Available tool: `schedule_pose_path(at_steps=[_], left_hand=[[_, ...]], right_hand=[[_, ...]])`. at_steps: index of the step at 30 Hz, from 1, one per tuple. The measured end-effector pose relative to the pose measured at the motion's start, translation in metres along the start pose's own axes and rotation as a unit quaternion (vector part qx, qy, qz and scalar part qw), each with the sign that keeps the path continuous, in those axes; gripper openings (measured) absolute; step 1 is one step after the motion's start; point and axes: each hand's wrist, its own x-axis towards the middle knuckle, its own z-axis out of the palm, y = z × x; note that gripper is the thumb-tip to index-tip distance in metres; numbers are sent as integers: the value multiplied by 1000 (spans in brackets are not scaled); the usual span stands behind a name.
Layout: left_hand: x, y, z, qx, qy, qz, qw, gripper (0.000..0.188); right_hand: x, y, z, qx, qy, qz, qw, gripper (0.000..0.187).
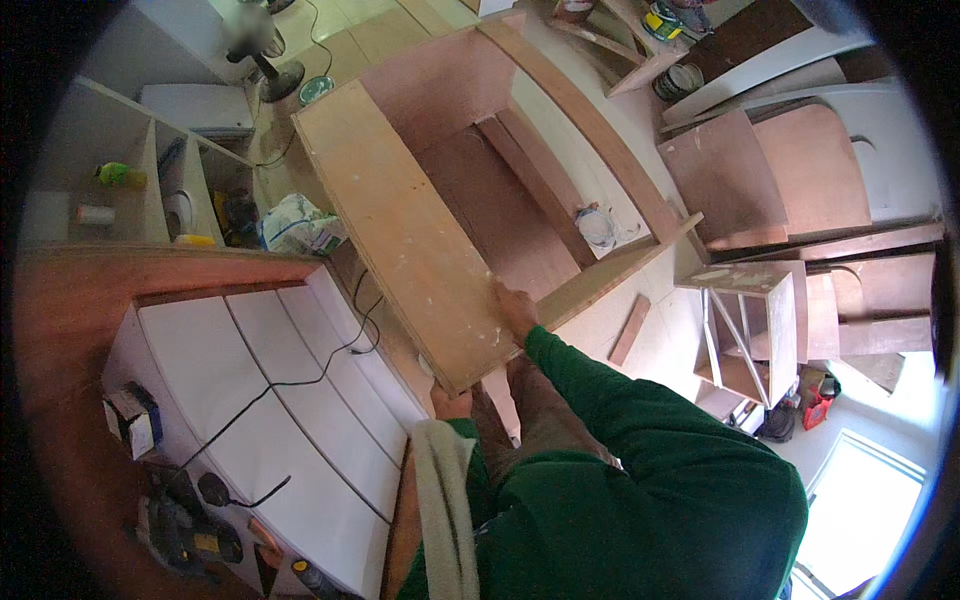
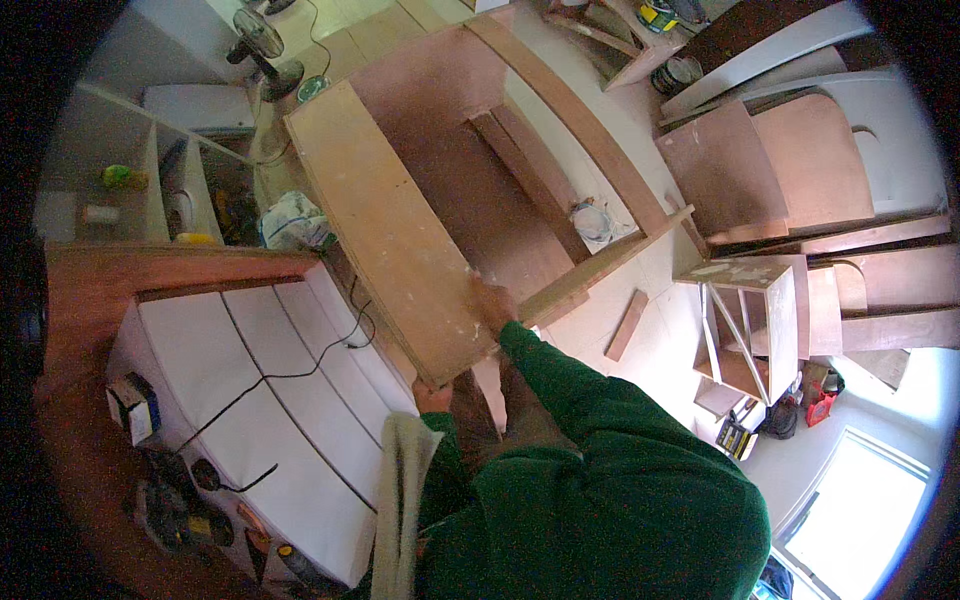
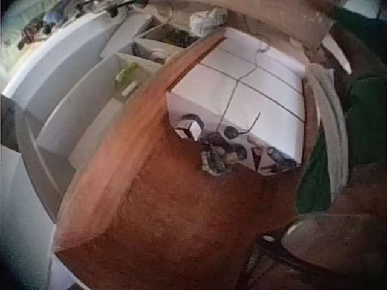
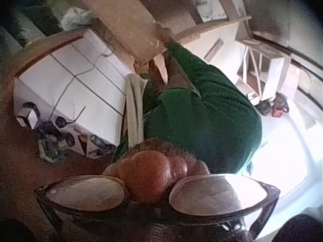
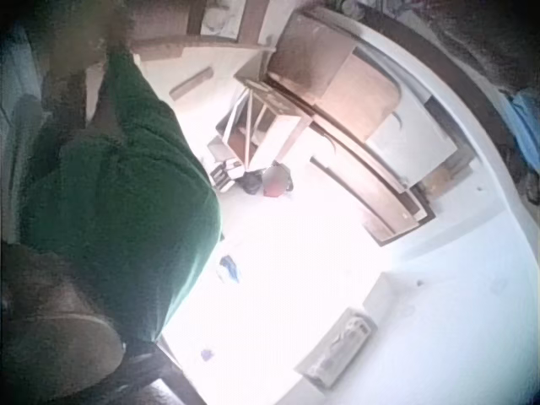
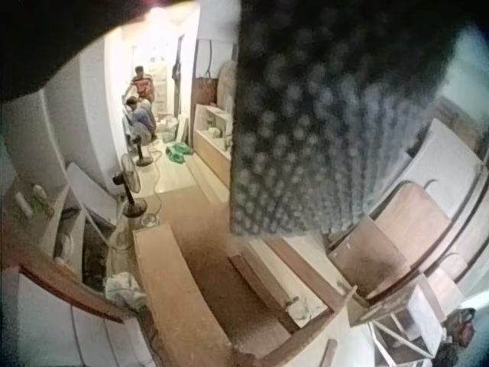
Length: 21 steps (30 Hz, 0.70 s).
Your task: The person uses a drill to secure screws into a wooden cabinet frame, then picks up and inserts a wooden panel into the cabinet structure, checking the fit by hand.
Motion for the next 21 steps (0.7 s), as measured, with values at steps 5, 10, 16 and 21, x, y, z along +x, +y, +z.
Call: schedule_pose_path(at_steps=[5, 10, 16, 21], left_hand=[[10, 131, 24, 94, -179, -164, 965, 32], [-1, 80, 39, -196, 4, -66, 978, 36], [6, 174, 43, 48, -123, -181, 975, 40], [16, 202, 53, 59, -20, -136, 989, 35]], right_hand=[[16, 75, -51, 20, 48, -36, 998, 60], [15, 39, -58, -28, 51, -71, 996, 43], [-9, 67, -116, -45, 88, -286, 953, 45], [-3, 46, -138, 502, -48, 4, 863, 41]])
